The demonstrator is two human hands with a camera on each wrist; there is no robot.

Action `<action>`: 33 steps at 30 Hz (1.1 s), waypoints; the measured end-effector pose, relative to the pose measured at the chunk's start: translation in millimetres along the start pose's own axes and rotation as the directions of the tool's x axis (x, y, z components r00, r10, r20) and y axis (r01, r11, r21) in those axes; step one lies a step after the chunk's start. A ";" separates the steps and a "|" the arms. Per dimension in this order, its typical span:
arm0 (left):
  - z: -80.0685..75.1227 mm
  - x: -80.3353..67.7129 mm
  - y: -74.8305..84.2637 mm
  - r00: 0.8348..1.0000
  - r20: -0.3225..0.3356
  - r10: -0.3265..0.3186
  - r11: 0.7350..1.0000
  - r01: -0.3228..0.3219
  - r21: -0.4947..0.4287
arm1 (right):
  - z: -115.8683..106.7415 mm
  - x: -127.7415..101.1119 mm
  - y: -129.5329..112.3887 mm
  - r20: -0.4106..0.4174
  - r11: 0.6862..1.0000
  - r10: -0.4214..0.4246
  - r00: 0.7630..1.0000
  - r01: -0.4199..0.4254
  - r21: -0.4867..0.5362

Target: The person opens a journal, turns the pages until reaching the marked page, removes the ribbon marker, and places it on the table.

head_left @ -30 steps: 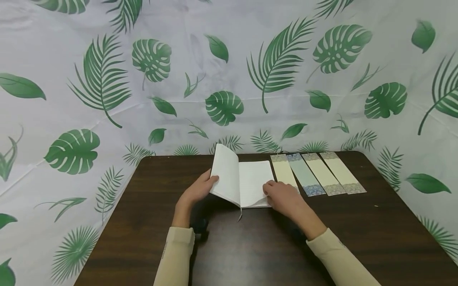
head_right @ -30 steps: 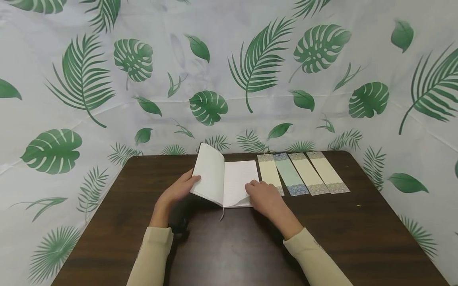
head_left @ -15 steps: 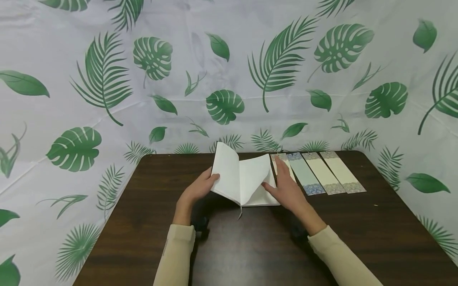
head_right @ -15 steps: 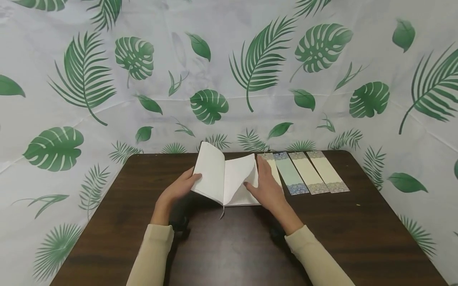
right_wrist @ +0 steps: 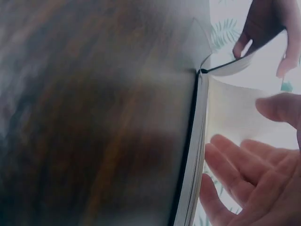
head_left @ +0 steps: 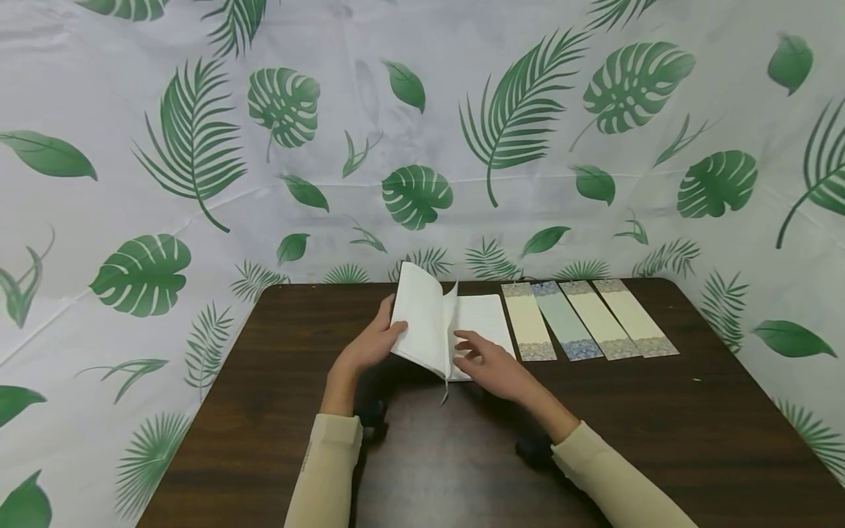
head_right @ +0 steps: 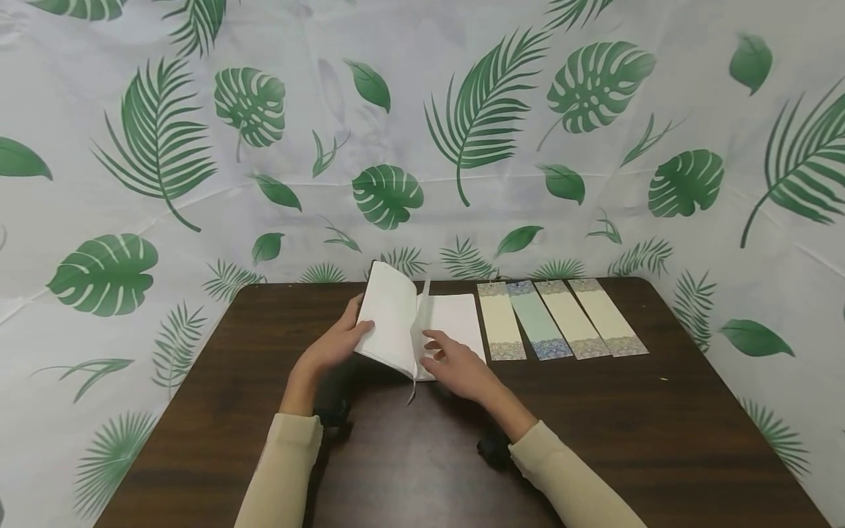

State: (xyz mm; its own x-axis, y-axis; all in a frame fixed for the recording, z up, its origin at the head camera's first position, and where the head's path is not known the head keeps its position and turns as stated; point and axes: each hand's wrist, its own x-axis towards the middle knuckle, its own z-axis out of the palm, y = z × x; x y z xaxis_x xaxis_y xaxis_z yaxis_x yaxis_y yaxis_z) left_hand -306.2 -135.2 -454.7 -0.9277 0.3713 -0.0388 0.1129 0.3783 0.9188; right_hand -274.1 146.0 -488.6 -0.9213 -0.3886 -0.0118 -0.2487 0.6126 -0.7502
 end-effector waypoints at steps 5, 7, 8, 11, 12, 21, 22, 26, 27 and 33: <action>0.8 2.6 -0.6 0.995 -0.046 0.094 0.996 -0.093 0.017 | 2.8 0.4 -1.8 0.058 0.993 -0.059 0.997 0.065 -0.095; 1.2 3.0 -0.8 0.991 -0.051 0.122 0.992 -0.120 0.036 | 3.6 0.7 -1.5 0.085 0.983 -0.085 0.993 0.097 -0.153; 1.4 3.1 -1.2 0.990 -0.054 0.128 0.991 -0.126 0.048 | 4.1 0.7 -1.5 0.099 0.977 -0.095 0.991 0.112 -0.183; 1.8 2.3 -0.9 0.991 -0.074 0.115 0.993 -0.113 0.027 | 4.5 -0.2 -3.3 0.131 0.957 -0.106 0.986 0.137 -0.257; 1.9 2.2 -0.8 0.991 -0.080 0.107 0.994 -0.106 0.020 | 4.3 -0.5 -4.4 0.141 0.952 -0.102 0.985 0.138 -0.273; -0.2 1.3 3.9 0.992 -0.109 0.068 0.987 -0.051 0.154 | -3.4 -0.2 -7.1 0.164 0.976 -0.088 0.983 0.118 -0.184; -0.5 1.2 4.0 0.992 -0.107 0.064 0.987 -0.047 0.156 | -4.4 0.3 -5.9 0.159 0.979 -0.086 0.984 0.113 -0.170; -1.2 0.8 2.8 0.993 -0.103 0.054 0.986 -0.036 0.166 | -6.8 0.1 -0.4 0.123 0.969 -0.074 0.990 0.101 -0.224; -1.2 0.8 2.3 0.993 -0.102 0.053 0.985 -0.035 0.168 | -7.2 -0.2 1.0 0.118 0.962 -0.073 0.990 0.102 -0.255; -1.5 -0.5 3.9 0.993 -0.100 0.061 0.982 -0.042 0.182 | -11.7 -4.7 5.4 0.151 0.904 -0.071 0.986 0.128 -0.409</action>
State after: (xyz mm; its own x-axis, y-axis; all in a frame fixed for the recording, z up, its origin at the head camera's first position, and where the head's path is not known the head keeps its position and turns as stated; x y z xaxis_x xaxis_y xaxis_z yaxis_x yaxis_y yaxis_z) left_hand -305.9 -135.2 -450.5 -0.9499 0.3073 0.0569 0.2149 0.5099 0.8329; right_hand -274.6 159.2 -484.9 -0.8456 -0.5306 -0.0584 -0.4645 0.7853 -0.4094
